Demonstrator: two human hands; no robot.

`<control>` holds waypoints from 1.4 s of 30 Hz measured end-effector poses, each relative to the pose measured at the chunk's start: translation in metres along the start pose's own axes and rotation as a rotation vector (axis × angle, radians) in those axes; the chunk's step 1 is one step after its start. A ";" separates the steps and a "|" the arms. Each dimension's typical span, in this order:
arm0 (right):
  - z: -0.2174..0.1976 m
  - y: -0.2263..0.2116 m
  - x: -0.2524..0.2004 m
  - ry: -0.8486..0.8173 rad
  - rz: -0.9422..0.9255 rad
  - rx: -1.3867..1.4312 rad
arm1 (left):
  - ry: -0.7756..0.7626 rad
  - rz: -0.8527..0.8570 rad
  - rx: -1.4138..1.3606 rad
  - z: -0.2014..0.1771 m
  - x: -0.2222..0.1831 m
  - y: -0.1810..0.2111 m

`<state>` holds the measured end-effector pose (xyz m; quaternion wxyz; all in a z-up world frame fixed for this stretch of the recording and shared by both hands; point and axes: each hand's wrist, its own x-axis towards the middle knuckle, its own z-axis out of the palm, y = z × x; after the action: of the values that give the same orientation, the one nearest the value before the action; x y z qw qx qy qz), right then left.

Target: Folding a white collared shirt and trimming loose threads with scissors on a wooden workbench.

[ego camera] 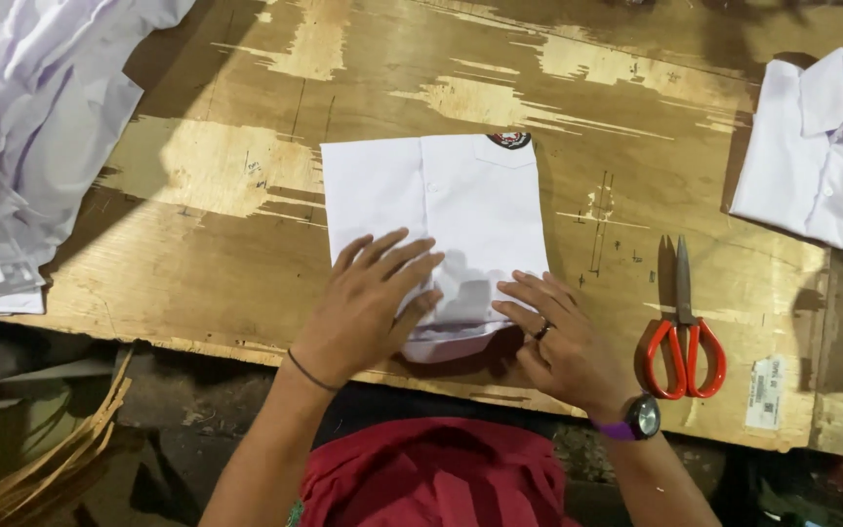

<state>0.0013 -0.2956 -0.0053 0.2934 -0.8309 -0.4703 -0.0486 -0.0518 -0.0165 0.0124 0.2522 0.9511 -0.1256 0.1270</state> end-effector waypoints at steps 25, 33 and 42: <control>-0.081 0.024 -0.081 -0.232 1.559 -0.246 | -0.226 -0.049 -0.049 0.027 0.110 -0.091; -0.088 0.033 -0.074 -0.367 1.654 -0.194 | -0.175 0.014 0.119 0.040 0.105 -0.094; -0.098 0.004 -0.047 0.081 1.679 0.419 | -0.128 -0.038 -0.021 0.038 0.116 -0.080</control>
<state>-0.0023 -0.3845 0.0565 0.3958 -0.8297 0.3103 0.2420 0.0879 0.0112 -0.0199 0.2559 0.9568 -0.1248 0.0598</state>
